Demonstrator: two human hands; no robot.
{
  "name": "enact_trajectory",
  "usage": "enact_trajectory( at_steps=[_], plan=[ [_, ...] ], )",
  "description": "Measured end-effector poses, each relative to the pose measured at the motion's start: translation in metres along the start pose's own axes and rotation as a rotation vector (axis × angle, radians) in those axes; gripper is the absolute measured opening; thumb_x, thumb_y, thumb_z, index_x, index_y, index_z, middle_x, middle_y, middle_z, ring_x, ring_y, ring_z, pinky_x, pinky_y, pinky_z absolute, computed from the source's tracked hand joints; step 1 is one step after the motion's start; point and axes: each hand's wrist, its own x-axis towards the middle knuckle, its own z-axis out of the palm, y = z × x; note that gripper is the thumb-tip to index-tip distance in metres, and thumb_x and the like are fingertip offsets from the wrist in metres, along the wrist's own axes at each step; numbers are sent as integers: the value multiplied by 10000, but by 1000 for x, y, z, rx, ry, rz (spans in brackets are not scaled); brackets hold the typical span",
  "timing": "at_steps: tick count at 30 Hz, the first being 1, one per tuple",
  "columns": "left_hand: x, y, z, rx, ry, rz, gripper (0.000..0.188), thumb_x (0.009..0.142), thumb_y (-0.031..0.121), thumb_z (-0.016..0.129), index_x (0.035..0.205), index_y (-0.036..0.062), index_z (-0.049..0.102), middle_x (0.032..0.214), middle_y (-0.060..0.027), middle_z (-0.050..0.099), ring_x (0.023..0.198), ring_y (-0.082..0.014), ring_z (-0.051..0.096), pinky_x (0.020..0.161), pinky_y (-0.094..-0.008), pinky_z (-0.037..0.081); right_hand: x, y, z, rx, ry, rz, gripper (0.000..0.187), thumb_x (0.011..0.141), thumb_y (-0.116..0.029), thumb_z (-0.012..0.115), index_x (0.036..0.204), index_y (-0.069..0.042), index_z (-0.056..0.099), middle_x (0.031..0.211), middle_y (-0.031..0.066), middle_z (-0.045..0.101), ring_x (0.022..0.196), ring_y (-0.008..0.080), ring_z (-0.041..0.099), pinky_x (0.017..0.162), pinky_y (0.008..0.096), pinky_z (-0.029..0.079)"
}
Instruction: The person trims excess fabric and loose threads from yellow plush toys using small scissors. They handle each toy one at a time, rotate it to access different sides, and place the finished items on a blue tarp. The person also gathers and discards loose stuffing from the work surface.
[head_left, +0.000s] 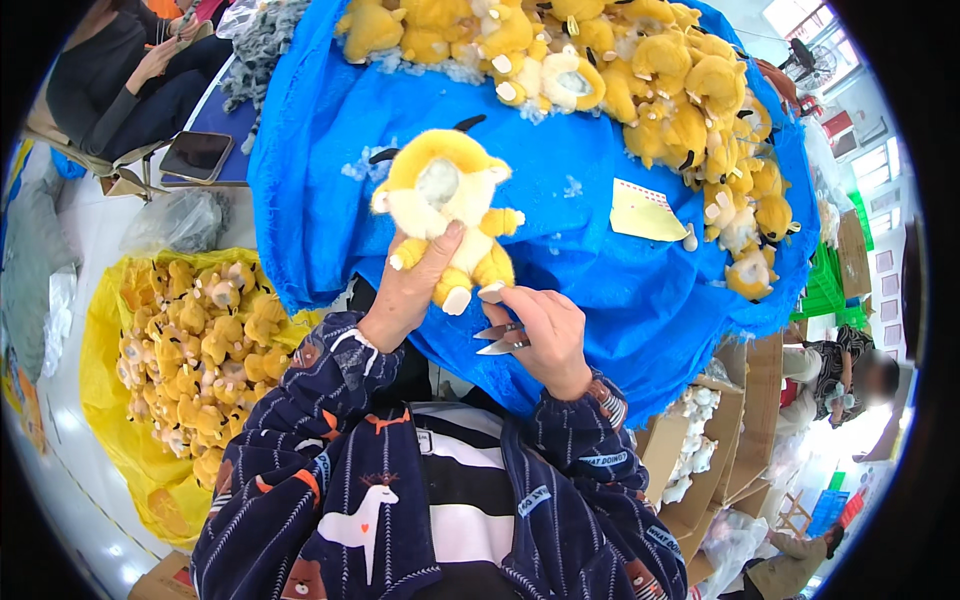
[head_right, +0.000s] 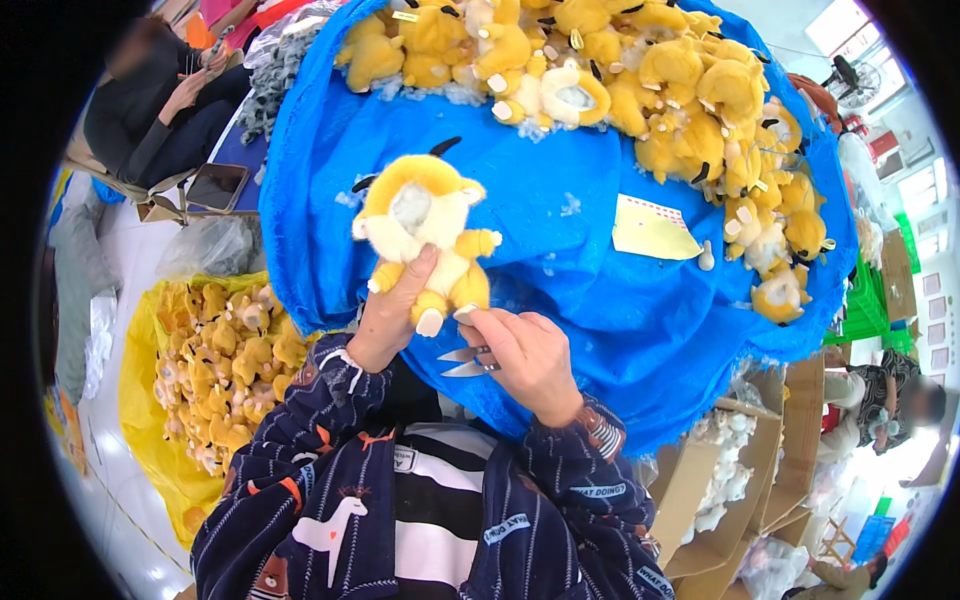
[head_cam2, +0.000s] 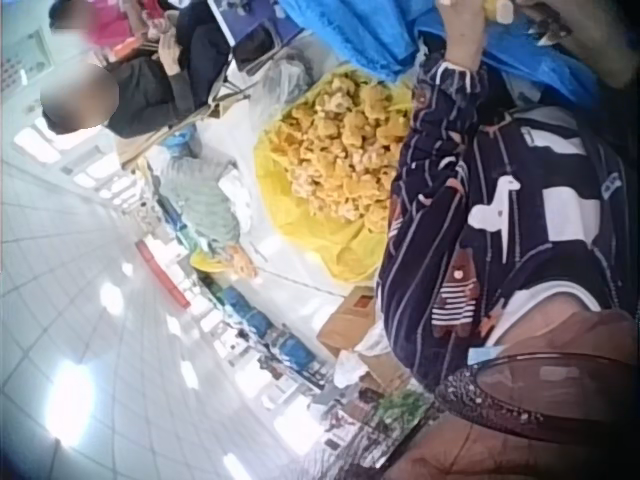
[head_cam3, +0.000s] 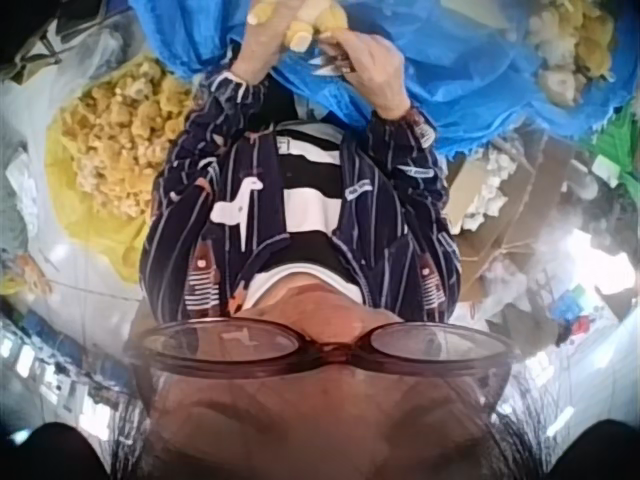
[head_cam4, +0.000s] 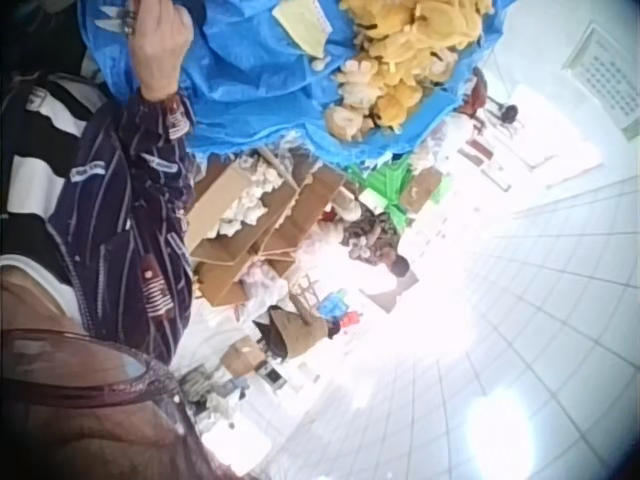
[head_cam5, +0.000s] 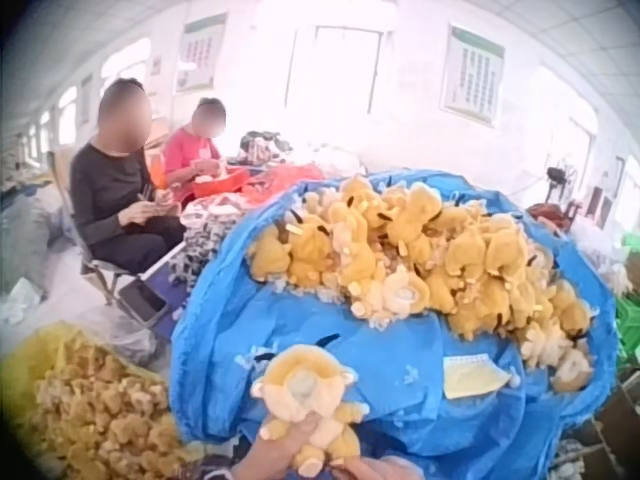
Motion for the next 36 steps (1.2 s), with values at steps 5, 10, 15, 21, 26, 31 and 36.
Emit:
enact_trajectory(
  at_steps=[5, 10, 15, 21, 26, 31, 36],
  plan=[
    [-6, 2, 0, -25, 31, -11, 433, 919, 202, 595, 1280, 25, 436, 1203, -78, 542, 1071, -159, 555, 889, -285, 468, -9, -3, 1, 86, 164, 82, 277, 681, -67, 793, 884, -51, 605, 757, 74, 643, 517, 163, 553, 495, 228, 433],
    [-11, 4, 6, 28, -1, 33, 455, 902, 188, 620, 1282, 19, 433, 1195, -85, 547, 1058, -159, 562, 883, -284, 470, -7, -20, 1, 333, 130, 718, 282, 704, -120, 800, 893, -10, 622, 713, 27, 633, 548, 26, 503, 474, 187, 396],
    [-14, -1, 8, 134, -35, 89, 491, 861, 154, 668, 1273, 14, 442, 1179, -77, 555, 1047, -154, 566, 868, -282, 474, -3, -23, 10, 383, 164, 867, 238, 758, -98, 743, 926, 7, 611, 730, 25, 640, 585, 22, 509, 500, 175, 400],
    [-10, -3, 6, 64, -20, 31, 435, 873, 139, 648, 1251, 13, 473, 1153, -69, 571, 1033, -147, 572, 860, -269, 471, -5, -21, 14, 802, 244, 949, 287, 837, -99, 634, 1089, -1, 539, 845, 85, 668, 630, 58, 551, 530, 180, 415],
    [-6, -2, 7, 109, 2, 109, 402, 883, 130, 632, 1238, 9, 487, 1135, -66, 583, 1007, -143, 583, 857, -268, 472, -10, -10, 18, 1872, 346, 1248, 306, 921, -165, 467, 1201, -43, 485, 840, 113, 654, 444, 36, 386, 517, 207, 385],
    [3, -4, 3, 32, 22, 60, 396, 895, 138, 619, 1245, 17, 479, 1129, -68, 585, 1015, -153, 586, 849, -277, 482, -9, -10, 19, 2423, 425, 1293, 327, 960, -213, 416, 1249, -74, 480, 745, 55, 624, 378, 35, 235, 516, 212, 370],
    [7, 2, 4, -67, 46, 17, 406, 917, 205, 590, 1262, 26, 473, 1139, -77, 589, 1015, -164, 599, 830, -283, 492, -1, -16, 2, 823, 197, 961, 365, 875, -133, 633, 1191, 9, 517, 768, 42, 632, 585, 53, 524, 492, 184, 399]
  ],
)
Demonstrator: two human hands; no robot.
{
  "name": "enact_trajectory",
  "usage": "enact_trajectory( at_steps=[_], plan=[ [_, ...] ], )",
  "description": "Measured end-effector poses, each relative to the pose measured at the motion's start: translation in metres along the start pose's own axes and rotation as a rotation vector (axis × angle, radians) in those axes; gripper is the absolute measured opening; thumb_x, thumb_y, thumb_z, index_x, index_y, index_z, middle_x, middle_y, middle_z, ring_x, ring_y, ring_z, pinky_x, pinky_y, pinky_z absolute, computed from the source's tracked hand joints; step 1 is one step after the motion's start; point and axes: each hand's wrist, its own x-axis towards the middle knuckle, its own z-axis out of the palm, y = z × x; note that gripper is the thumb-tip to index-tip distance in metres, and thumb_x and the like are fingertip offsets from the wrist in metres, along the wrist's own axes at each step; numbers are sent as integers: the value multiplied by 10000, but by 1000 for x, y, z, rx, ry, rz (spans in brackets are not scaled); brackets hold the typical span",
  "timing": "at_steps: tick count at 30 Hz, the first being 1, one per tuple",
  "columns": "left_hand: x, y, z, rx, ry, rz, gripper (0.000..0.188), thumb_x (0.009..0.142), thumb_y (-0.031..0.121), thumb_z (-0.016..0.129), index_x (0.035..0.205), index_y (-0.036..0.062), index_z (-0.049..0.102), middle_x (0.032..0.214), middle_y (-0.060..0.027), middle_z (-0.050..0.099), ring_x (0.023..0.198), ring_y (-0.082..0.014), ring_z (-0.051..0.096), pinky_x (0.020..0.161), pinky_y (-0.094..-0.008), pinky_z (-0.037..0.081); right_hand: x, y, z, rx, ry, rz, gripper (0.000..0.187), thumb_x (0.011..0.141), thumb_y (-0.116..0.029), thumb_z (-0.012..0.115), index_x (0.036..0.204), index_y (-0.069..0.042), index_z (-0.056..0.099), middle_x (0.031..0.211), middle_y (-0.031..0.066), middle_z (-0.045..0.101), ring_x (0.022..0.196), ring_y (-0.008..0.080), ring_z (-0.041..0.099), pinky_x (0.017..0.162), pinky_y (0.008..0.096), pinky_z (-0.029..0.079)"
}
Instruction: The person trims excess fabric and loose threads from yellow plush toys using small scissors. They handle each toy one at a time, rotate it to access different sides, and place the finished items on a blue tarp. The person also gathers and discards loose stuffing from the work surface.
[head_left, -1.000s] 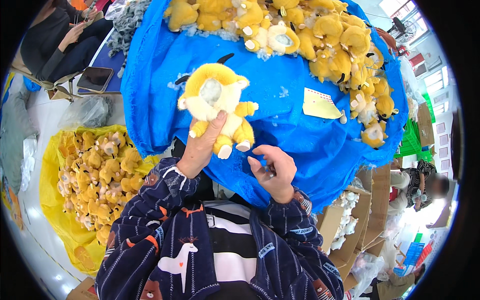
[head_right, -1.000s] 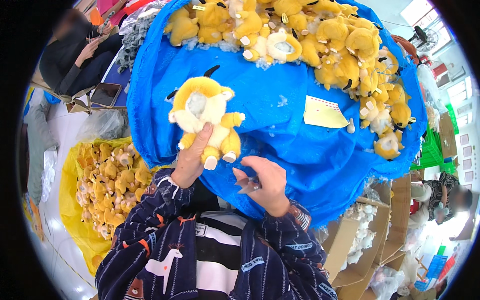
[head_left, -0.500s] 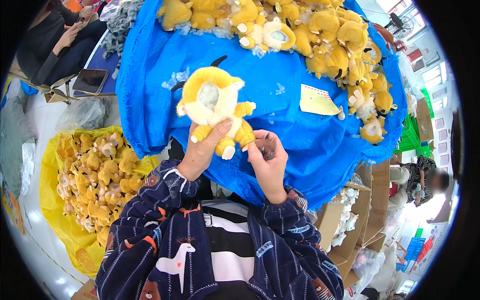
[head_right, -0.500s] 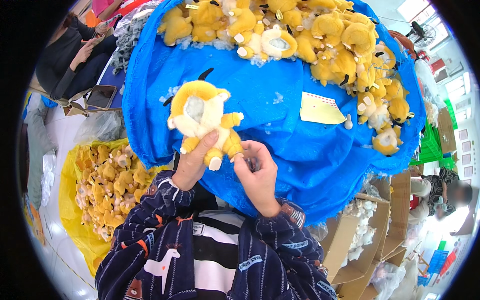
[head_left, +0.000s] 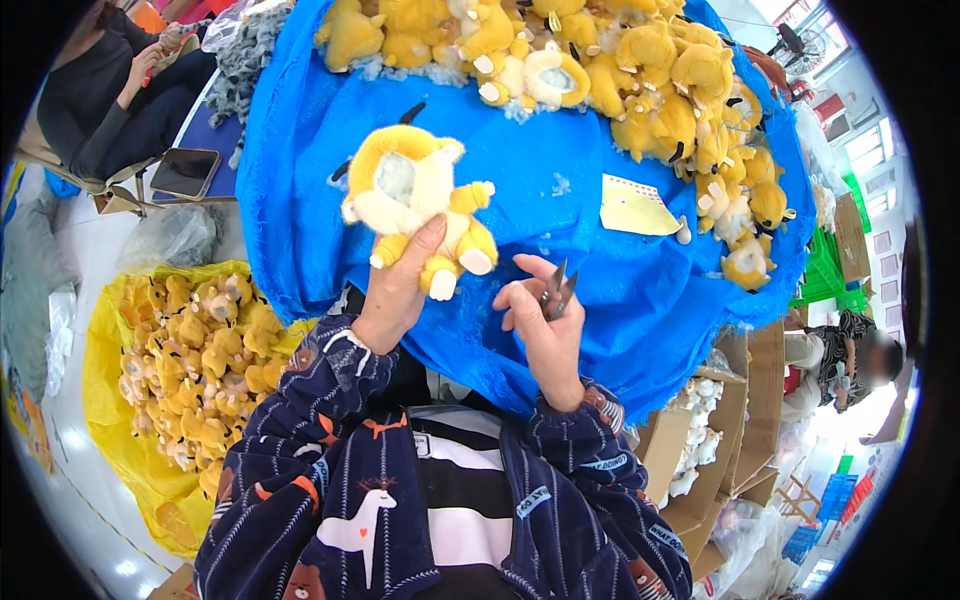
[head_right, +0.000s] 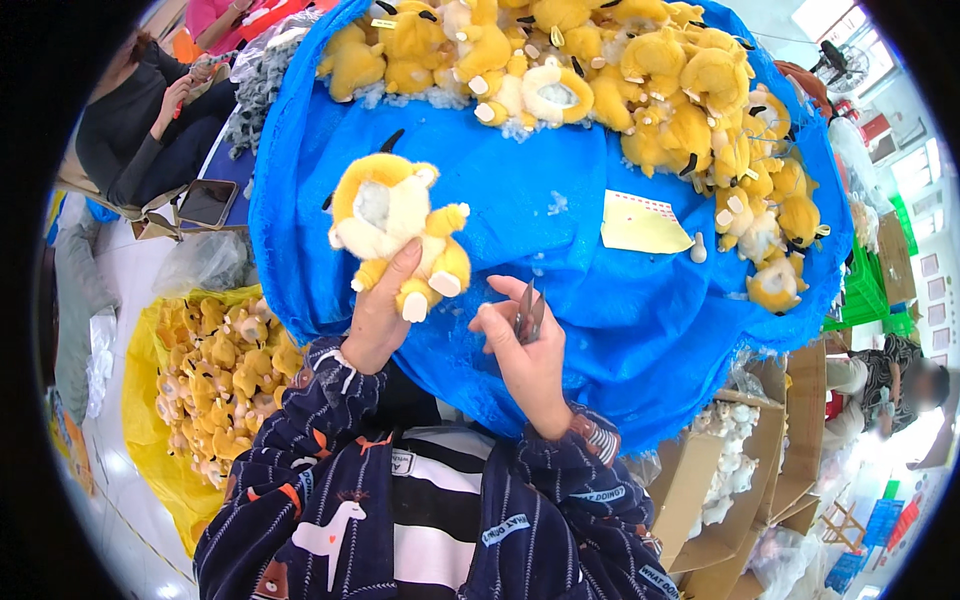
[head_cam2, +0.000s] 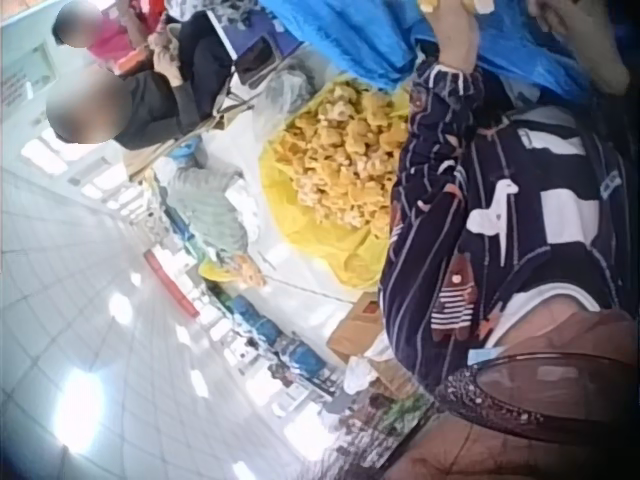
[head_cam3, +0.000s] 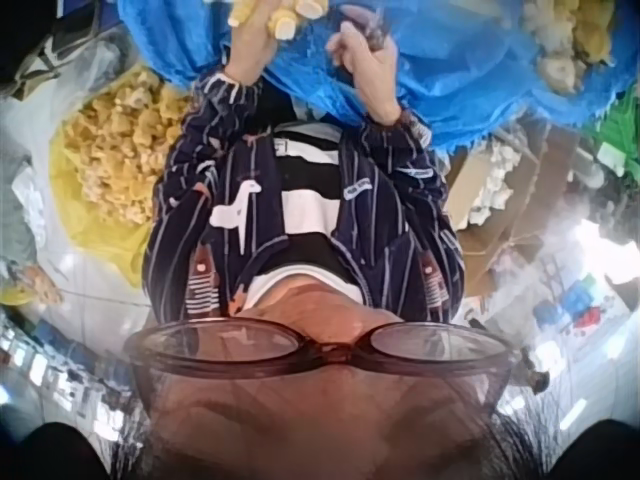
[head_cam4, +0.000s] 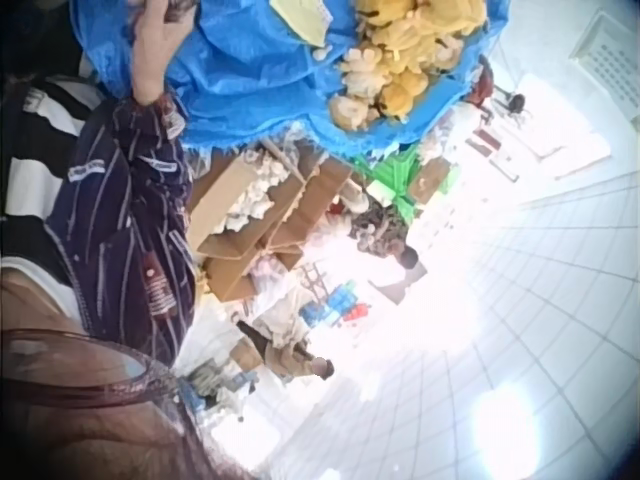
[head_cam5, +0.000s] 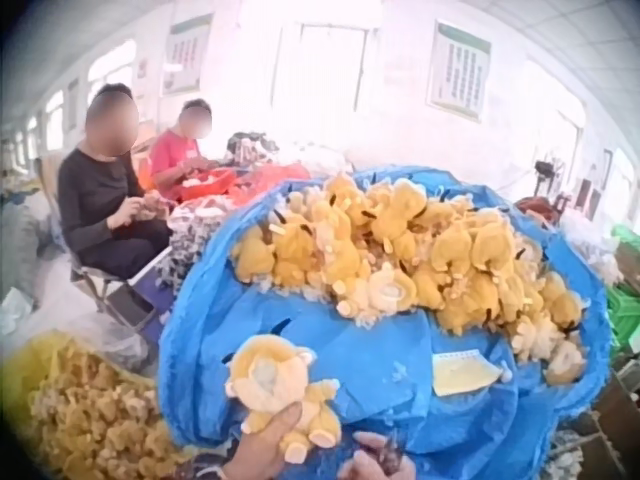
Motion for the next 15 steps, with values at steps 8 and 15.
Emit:
enact_trajectory(
  at_steps=[8, 15],
  plan=[
    [-5, 5, 12, 220, -81, 110, 415, 889, 141, 621, 1256, 21, 468, 1166, -73, 566, 1024, -147, 578, 840, -275, 481, 18, -1, 2, -733, 55, -696, 373, 693, -52, 760, 1026, -23, 595, 843, 79, 641, 645, 142, 615, 537, 260, 492],
    [-5, 8, 9, -20, -96, -99, 390, 888, 152, 619, 1235, 28, 492, 1136, -64, 580, 1022, -152, 576, 855, -290, 474, 10, 3, 0, 255, -6, 160, 186, 842, -149, 628, 941, 7, 604, 754, 85, 640, 608, 108, 569, 566, 236, 454]
  ],
)
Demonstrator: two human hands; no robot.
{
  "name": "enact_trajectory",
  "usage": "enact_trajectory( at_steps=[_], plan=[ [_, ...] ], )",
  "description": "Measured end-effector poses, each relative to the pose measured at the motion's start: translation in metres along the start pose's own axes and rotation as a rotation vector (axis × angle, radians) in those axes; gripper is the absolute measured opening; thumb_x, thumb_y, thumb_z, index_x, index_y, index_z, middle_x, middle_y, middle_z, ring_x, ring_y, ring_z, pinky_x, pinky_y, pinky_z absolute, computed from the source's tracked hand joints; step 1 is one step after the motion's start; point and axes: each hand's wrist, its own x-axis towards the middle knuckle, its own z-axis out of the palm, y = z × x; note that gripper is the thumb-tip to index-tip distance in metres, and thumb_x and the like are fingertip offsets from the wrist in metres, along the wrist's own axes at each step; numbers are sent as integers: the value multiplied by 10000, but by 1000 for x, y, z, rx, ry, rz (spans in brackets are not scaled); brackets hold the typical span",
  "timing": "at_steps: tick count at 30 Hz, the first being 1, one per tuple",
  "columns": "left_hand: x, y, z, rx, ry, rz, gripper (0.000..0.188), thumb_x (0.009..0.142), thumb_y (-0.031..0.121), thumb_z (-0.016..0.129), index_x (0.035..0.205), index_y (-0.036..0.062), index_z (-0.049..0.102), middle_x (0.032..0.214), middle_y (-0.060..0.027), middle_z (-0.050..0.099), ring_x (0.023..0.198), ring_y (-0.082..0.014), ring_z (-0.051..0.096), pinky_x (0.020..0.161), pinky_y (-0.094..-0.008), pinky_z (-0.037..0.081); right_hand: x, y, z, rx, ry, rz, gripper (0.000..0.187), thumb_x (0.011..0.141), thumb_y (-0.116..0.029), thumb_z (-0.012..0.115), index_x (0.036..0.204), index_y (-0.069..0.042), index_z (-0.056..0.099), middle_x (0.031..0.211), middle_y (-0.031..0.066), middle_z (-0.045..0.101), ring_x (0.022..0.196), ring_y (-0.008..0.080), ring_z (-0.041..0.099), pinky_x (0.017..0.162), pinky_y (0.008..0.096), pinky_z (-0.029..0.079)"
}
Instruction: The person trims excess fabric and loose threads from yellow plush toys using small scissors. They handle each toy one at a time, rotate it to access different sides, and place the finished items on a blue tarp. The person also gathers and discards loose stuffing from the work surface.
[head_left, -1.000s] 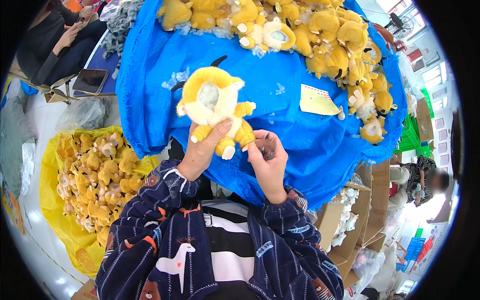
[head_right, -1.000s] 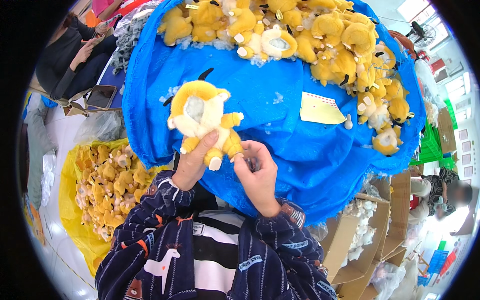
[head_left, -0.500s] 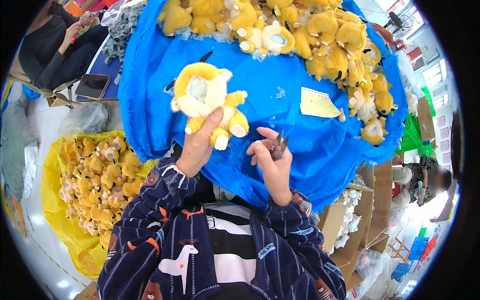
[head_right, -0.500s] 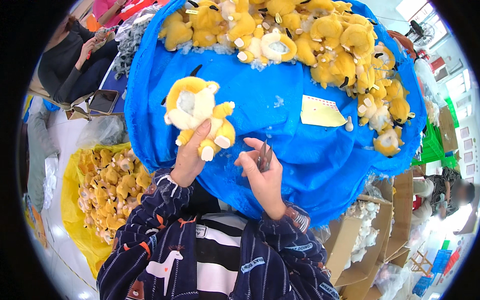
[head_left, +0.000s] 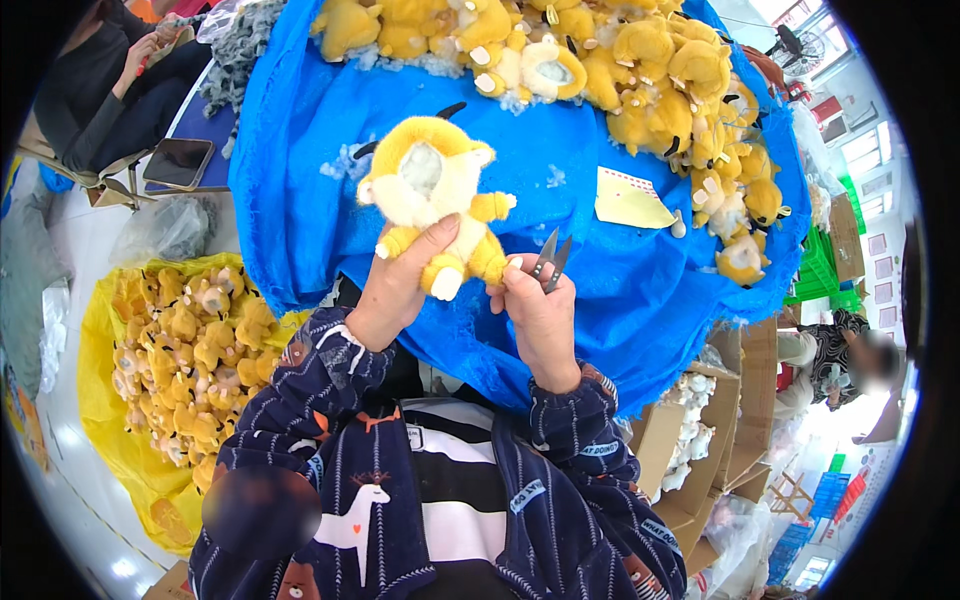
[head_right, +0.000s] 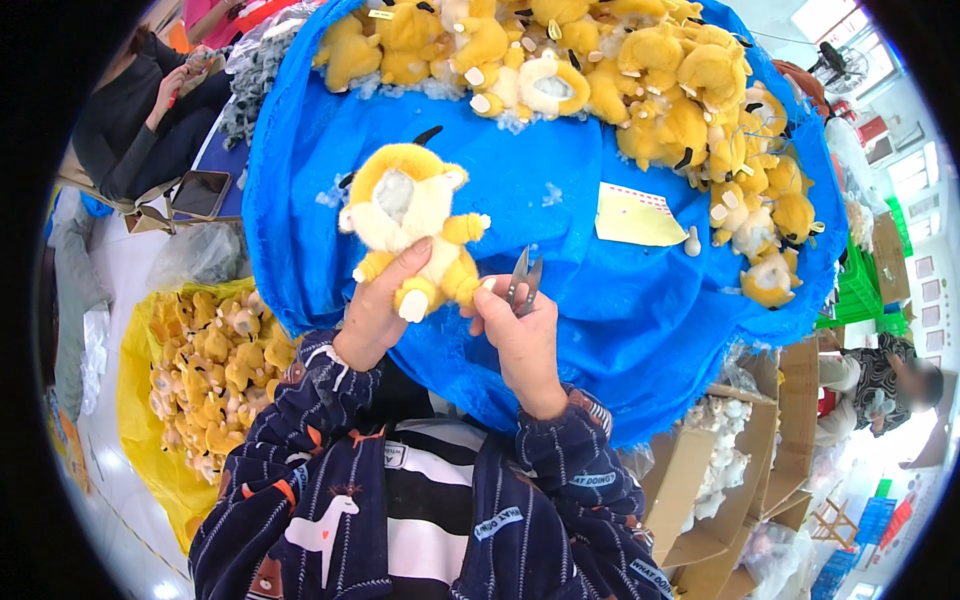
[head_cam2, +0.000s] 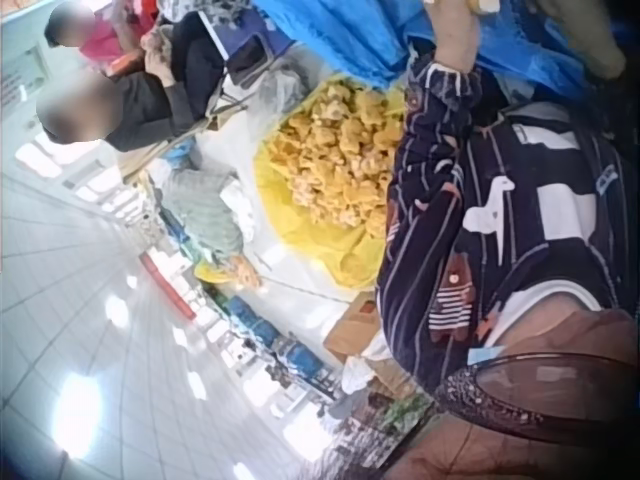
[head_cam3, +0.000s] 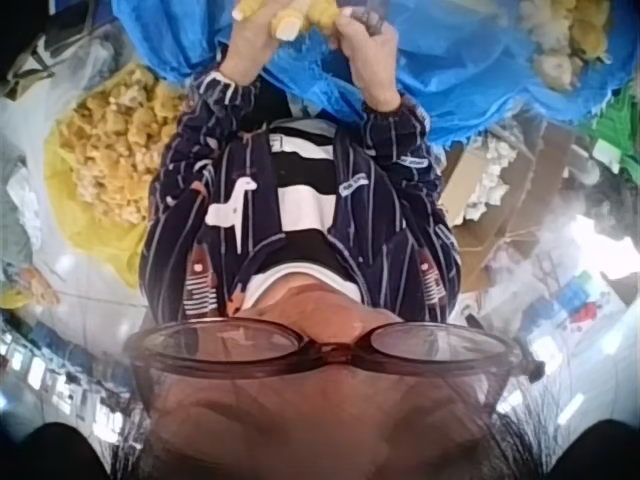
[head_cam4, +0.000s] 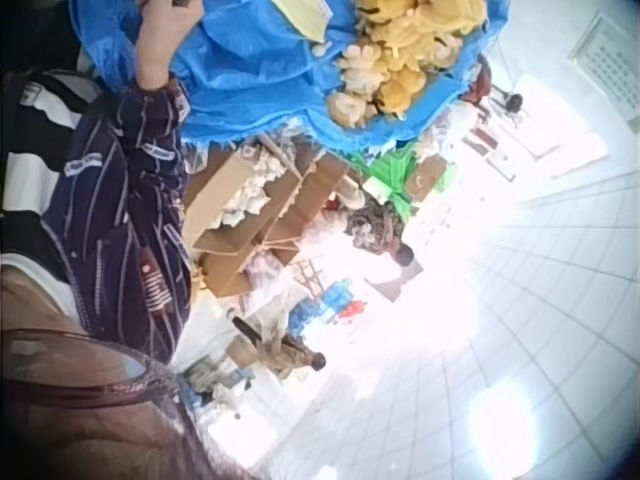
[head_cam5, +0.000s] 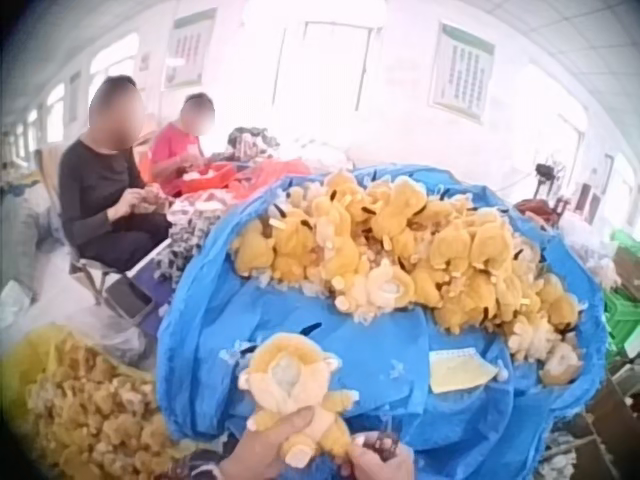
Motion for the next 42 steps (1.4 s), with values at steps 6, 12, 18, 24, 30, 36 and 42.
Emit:
enact_trajectory(
  at_steps=[6, 12, 18, 24, 30, 36, 42],
  plan=[
    [3, -3, -1, -151, -54, -165, 394, 901, 191, 600, 1239, 19, 494, 1115, -64, 590, 1007, -154, 586, 853, -296, 478, 2, 6, -10, 468, -153, 323, 166, 858, -206, 605, 911, -48, 609, 697, 20, 600, 487, 51, 432, 572, 234, 436],
    [3, -3, -6, -98, -39, -108, 378, 899, 179, 602, 1228, 23, 504, 1110, -71, 594, 1004, -159, 594, 853, -303, 484, 0, 5, 3, 97, 49, 63, 91, 830, -123, 623, 863, -40, 604, 707, 4, 604, 483, 44, 453, 510, 221, 407],
    [0, 0, -5, -22, 14, -10, 371, 907, 173, 591, 1234, 17, 512, 1134, -82, 605, 1000, -172, 612, 853, -308, 493, 4, 1, -11, -1032, -22, -1180, 367, 645, -34, 745, 993, -11, 629, 760, 99, 650, 583, 212, 614, 531, 278, 486],
    [-4, 1, -9, 49, 35, 53, 373, 910, 169, 583, 1238, 9, 503, 1138, -85, 599, 1016, -171, 604, 854, -302, 492, 4, 2, -1, -941, 66, -1221, 314, 631, -17, 739, 932, -23, 650, 720, 94, 652, 480, 175, 548, 474, 257, 447],
    [-7, 3, -5, 86, 64, 127, 362, 890, 114, 604, 1224, 14, 504, 1126, -73, 590, 1008, -162, 596, 844, -290, 493, -9, 10, 2, -781, 139, -898, 308, 653, -17, 753, 947, -17, 659, 725, 85, 661, 522, 129, 574, 492, 249, 456],
    [-4, 5, -6, 123, 51, 190, 369, 883, 98, 620, 1225, 20, 504, 1125, -63, 588, 1003, -151, 592, 841, -282, 490, -12, -1, 8, -256, 74, -186, 107, 814, -76, 670, 880, 10, 669, 709, 22, 649, 583, 38, 527, 516, 194, 399],
    [5, -2, -13, 78, 87, 141, 383, 903, 151, 602, 1242, 18, 486, 1157, -70, 569, 1043, -154, 568, 868, -278, 465, -17, -9, 3, -715, -94, -678, 285, 728, -10, 719, 1004, -46, 659, 767, 61, 635, 627, 131, 608, 534, 244, 475]
  ],
)
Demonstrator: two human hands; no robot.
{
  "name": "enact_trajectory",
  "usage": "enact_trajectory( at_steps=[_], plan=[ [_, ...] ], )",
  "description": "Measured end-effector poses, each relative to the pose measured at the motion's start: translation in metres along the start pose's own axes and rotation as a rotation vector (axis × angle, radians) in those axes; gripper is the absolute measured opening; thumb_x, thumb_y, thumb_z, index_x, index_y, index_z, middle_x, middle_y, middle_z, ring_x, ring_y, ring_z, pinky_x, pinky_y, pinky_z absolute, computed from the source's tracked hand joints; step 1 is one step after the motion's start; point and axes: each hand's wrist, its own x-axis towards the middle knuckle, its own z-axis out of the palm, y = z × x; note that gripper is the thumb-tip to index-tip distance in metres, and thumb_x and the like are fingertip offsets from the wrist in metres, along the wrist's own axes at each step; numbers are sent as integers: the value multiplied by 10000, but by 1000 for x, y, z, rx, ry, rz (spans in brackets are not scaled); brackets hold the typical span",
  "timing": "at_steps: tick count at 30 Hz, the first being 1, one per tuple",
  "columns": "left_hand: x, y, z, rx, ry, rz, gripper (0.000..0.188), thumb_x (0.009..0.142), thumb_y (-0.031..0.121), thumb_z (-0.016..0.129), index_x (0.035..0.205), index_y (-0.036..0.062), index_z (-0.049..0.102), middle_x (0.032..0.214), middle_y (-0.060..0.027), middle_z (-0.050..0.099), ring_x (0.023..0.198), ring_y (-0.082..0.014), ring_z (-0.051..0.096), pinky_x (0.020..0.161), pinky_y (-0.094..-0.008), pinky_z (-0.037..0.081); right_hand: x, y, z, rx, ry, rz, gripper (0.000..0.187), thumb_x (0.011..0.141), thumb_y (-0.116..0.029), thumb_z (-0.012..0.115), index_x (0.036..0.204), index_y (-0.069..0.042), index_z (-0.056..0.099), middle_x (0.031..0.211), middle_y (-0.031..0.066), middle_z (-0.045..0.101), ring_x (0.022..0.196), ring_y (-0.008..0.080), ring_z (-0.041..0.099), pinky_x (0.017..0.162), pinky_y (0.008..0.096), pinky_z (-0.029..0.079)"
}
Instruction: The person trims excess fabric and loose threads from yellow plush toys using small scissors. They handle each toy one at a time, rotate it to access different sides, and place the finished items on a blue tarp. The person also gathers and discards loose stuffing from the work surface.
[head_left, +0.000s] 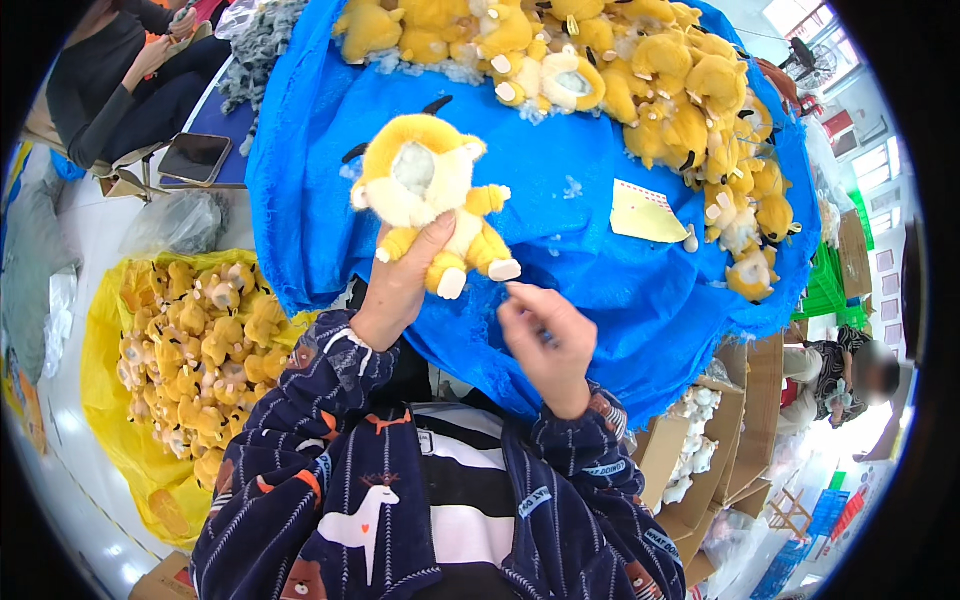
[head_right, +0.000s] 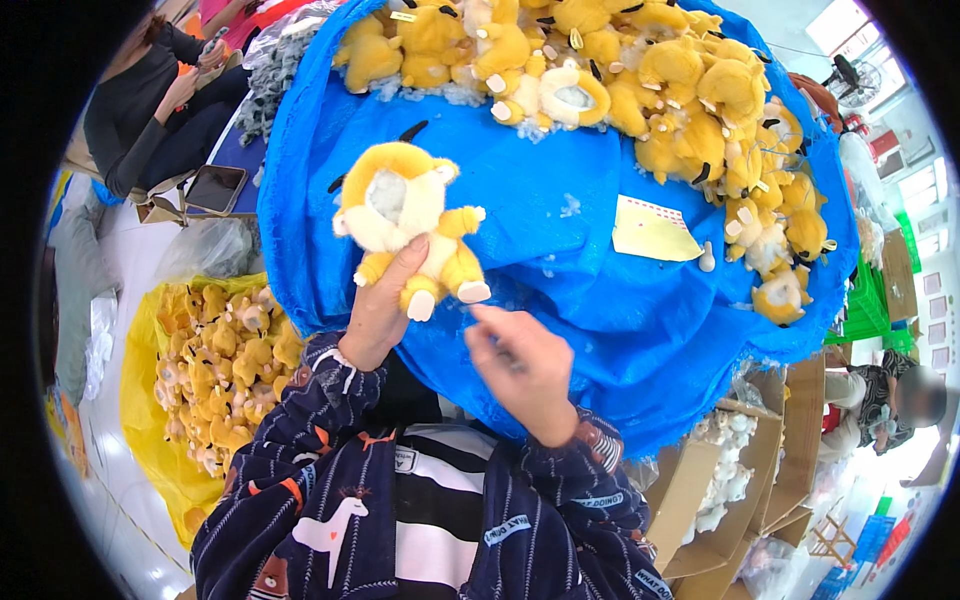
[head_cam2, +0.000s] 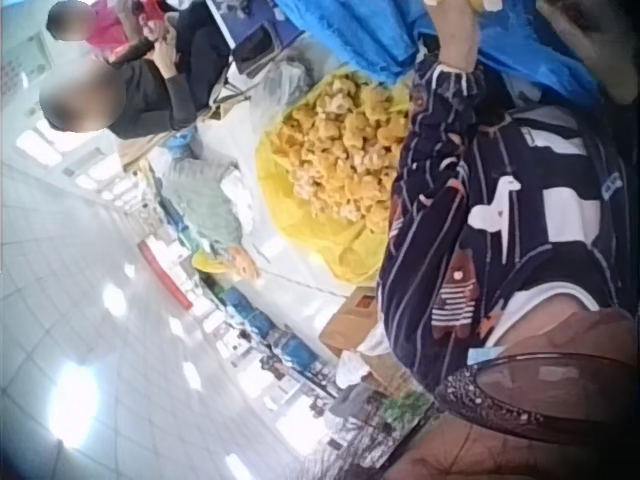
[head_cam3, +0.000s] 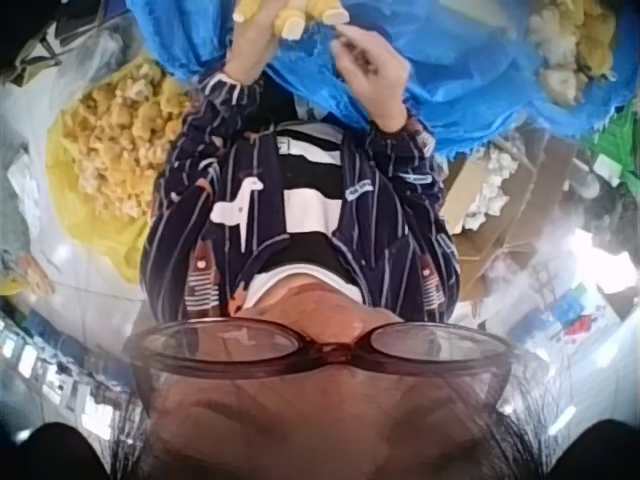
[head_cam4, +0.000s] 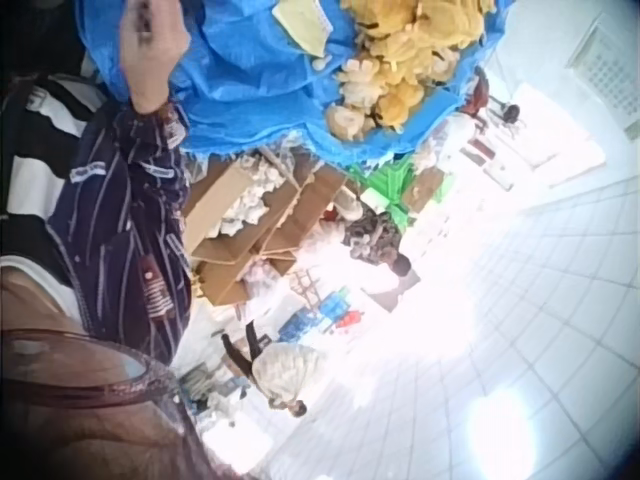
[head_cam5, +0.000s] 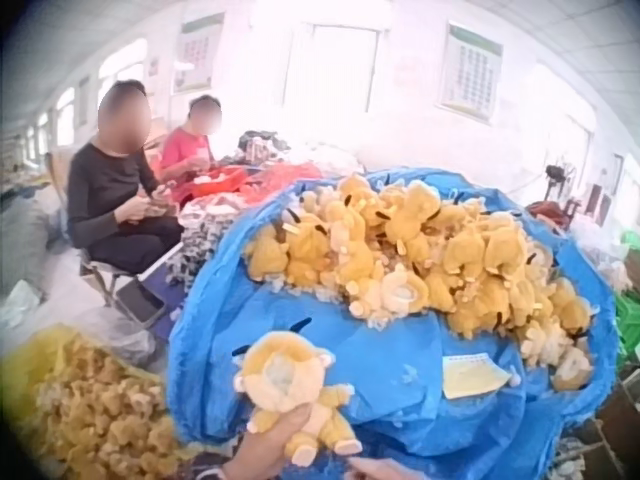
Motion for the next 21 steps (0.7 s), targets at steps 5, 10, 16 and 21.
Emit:
enact_trajectory(
  at_steps=[5, 10, 16, 21],
  plan=[
    [-7, 1, 3, 62, -32, -50, 465, 888, 144, 620, 1296, 29, 428, 1218, -82, 536, 1093, -171, 546, 902, -297, 460, 16, -15, 12, -506, -312, -352, 439, 719, -95, 681, 1145, -88, 579, 997, 94, 591, 685, 231, 610, 578, 296, 497],
    [-9, -1, 3, 73, -21, 1, 481, 871, 113, 640, 1294, 35, 425, 1225, -86, 538, 1098, -171, 549, 907, -297, 463, 10, -1, 16, -426, -213, -383, 373, 736, -111, 697, 1084, -51, 575, 905, 103, 602, 664, 237, 608, 586, 304, 484],
    [-12, -7, 4, 327, -18, 223, 425, 866, 98, 649, 1241, 11, 467, 1179, -92, 565, 1067, -152, 565, 875, -283, 477, 1, 2, 26, -165, -67, 45, 169, 801, -126, 699, 877, -3, 611, 637, 71, 601, 530, 147, 571, 515, 253, 442],
    [-10, 0, 9, 228, 21, 196, 416, 861, 84, 656, 1227, 14, 472, 1169, -83, 570, 1040, -148, 575, 856, -276, 482, 0, -6, 21, 392, 31, 494, 165, 877, -162, 641, 859, 2, 644, 688, 36, 644, 606, 56, 554, 536, 210, 428]
  ],
)
